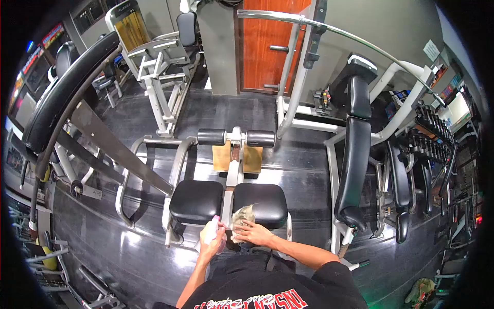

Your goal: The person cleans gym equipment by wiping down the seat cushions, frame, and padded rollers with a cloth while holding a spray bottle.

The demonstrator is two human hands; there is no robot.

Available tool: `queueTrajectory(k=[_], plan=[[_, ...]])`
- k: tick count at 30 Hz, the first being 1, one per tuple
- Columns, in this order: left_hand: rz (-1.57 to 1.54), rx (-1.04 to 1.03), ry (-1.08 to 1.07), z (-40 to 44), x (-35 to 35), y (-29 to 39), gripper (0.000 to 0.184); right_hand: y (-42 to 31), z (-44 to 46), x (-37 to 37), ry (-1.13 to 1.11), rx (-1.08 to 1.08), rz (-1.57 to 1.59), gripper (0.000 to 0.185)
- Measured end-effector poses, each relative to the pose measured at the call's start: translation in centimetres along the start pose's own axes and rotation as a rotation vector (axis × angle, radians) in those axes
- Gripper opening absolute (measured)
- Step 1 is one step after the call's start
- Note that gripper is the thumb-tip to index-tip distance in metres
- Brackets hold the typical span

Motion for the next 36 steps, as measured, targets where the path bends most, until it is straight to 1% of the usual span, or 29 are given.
queueTrajectory(k=[2,3,5,7,8,9,11,12,13,15,17,19,20,21,22,23,25,27,29,31,33,35,36], plan=[[0.033,-0.019,0.028,0.3,-0.1,0.0,0.015,0.3,-2.2,-0.9,-0.03,-0.007,0.01,0.044],[0.031,-0.027,0.018,0.5,-0.3,0.1,0.015,0.5,-3.3,-1.3,-0.057,-0.008,0.029,0.043],[0.008,0.001,-0.044,0.7,-0.7,0.3,0.015,1.3,-5.6,0.1,-0.036,-0.012,0.024,0.042],[0.006,0.031,-0.069,0.8,-1.1,0.5,0.016,1.9,-7.9,1.2,-0.143,0.013,-0.027,0.041],[-0.001,0.028,-0.078,0.9,-1.3,0.7,0.016,2.5,-9.5,0.9,-0.145,0.0,-0.033,0.04],[-0.008,0.022,-0.085,1.1,-1.5,0.9,0.016,2.8,-10.6,1.1,-0.185,0.006,-0.105,0.041],[-0.008,0.028,-0.103,1.4,-1.8,0.8,0.016,3.8,-12.9,2.5,-0.164,-0.024,-0.086,0.044],[-0.011,0.038,-0.11,1.4,-1.9,0.7,0.016,4.4,-13.7,3.2,-0.096,-0.037,-0.026,0.042],[-0.009,0.037,-0.116,1.5,-1.9,0.6,0.016,4.7,-14.9,2.9,-0.094,-0.043,-0.027,0.042],[0.033,-0.006,-0.15,1.5,-2.0,0.6,0.015,7.3,-18.0,3.3,0.087,-0.331,0.095,0.041],[0.042,0.004,-0.144,1.5,-2.1,1.1,0.014,11.4,-23.2,3.6,0.216,-0.806,0.293,0.042],[0.068,0.033,-0.133,1.3,-2.1,1.0,0.013,14.0,-27.1,4.1,0.505,-1.269,0.356,0.046],[0.066,0.033,-0.135,1.4,-2.1,0.7,0.013,14.6,-28.6,3.8,0.628,-1.454,0.385,0.045],[0.076,0.036,-0.142,1.4,-2.0,0.3,0.013,14.7,-28.7,5.4,0.753,-1.641,0.413,0.043],[0.084,0.037,-0.148,1.3,-2.0,0.0,0.013,14.7,-27.6,6.8,0.794,-1.693,0.411,0.042],[0.084,0.037,-0.148,1.3,-2.0,0.0,0.013,15.1,-26.8,6.0,0.894,-1.692,0.481,0.041],[0.063,0.044,-0.154,1.2,-2.0,0.0,0.013,15.4,-22.1,6.1,0.944,-1.523,0.394,0.035],[0.043,0.044,-0.137,1.1,-2.0,-0.1,0.013,15.1,-14.7,5.0,0.778,-1.128,0.409,0.033],[0.023,0.044,-0.117,1.0,-1.9,-0.2,0.013,13.0,-7.1,3.8,0.334,-1.072,0.245,0.036],[0.034,0.06,-0.145,0.9,-1.7,-0.3,0.015,11.6,-2.1,2.6,0.467,-0.99,0.362,0.041],[0.031,0.068,-0.128,0.8,-1.6,-0.9,0.016,8.9,2.5,0.5,0.2,-0.948,0.489,0.04],[0.025,0.068,-0.111,1.0,-1.7,-0.9,0.016,6.6,4.2,1.7,0.262,-0.791,0.289,0.039],[0.041,0.069,-0.114,0.9,-1.7,-0.7,0.017,6.5,3.6,1.7,0.295,-0.767,0.279,0.038]])
Point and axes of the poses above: each hand's wrist, its own z-axis towards the middle knuckle, its own x-axis out of the back of the hand, y = z × x, the point moved 7 cm from there along z, towards the middle knuckle, and after that the axes turned 9 degrees about -z, right-handed, at the moved point
